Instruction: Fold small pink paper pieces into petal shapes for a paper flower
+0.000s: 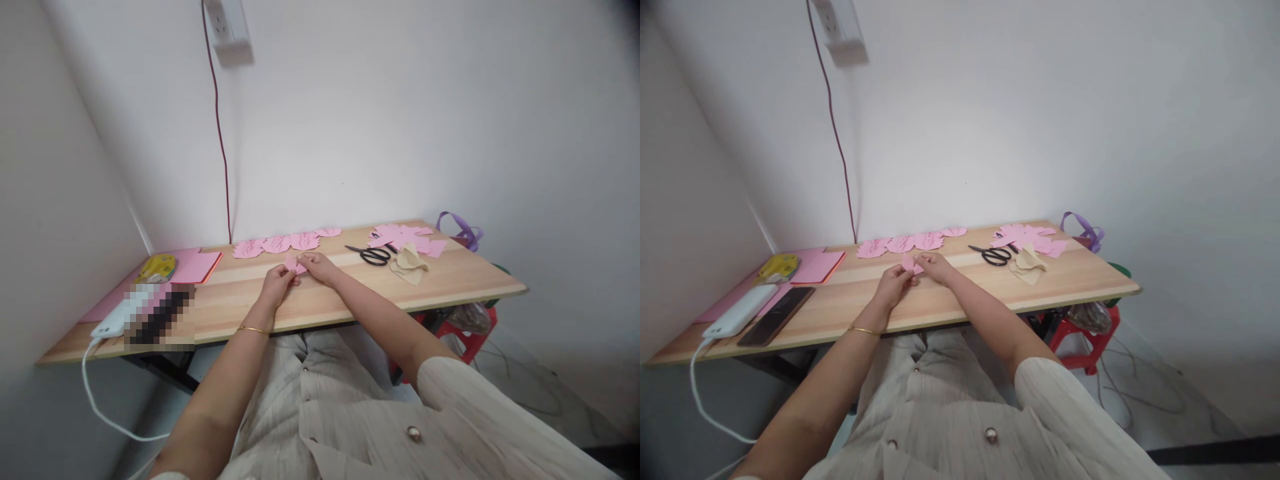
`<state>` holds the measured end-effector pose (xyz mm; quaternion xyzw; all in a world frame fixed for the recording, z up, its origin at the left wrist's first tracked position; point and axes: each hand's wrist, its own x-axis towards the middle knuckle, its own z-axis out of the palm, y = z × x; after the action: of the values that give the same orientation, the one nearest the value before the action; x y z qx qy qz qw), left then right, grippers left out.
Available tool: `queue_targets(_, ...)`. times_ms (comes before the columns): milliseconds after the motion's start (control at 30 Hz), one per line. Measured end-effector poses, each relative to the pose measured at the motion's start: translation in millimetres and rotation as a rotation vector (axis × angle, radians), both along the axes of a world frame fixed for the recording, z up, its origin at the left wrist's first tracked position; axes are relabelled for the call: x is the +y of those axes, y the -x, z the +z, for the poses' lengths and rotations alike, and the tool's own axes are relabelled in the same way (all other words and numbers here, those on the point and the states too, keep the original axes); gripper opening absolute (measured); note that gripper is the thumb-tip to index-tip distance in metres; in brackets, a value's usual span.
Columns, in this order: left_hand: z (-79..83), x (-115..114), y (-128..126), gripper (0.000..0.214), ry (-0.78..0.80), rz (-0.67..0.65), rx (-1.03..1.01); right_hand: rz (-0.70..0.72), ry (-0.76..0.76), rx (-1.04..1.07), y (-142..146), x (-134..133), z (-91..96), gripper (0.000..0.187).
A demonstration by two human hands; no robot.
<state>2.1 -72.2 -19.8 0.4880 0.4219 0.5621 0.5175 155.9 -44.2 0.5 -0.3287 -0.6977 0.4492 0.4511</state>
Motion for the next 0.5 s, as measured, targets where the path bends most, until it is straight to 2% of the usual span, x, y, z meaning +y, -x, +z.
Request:
queue_targets(133, 0.1, -0.3, 0.3, 0.036, -0.013, -0.023, 0.016, 0.055, 0.037, -0.006, -0.1, -0.6, -1.9, 0.029)
queue_targets(233, 0.1, -0.8, 0.7, 0.037, -0.03, -0.025, 0.031, 0.036, 0.036, -0.02, -0.1, -2.8, -1.1, 0.026)
queue_targets(500, 6.6, -6.9, -2.4, 0.031, -0.046, -0.045, 0.032, 0.019, 0.103, 0.107, -1.0, -5.0, 6.4, 0.033)
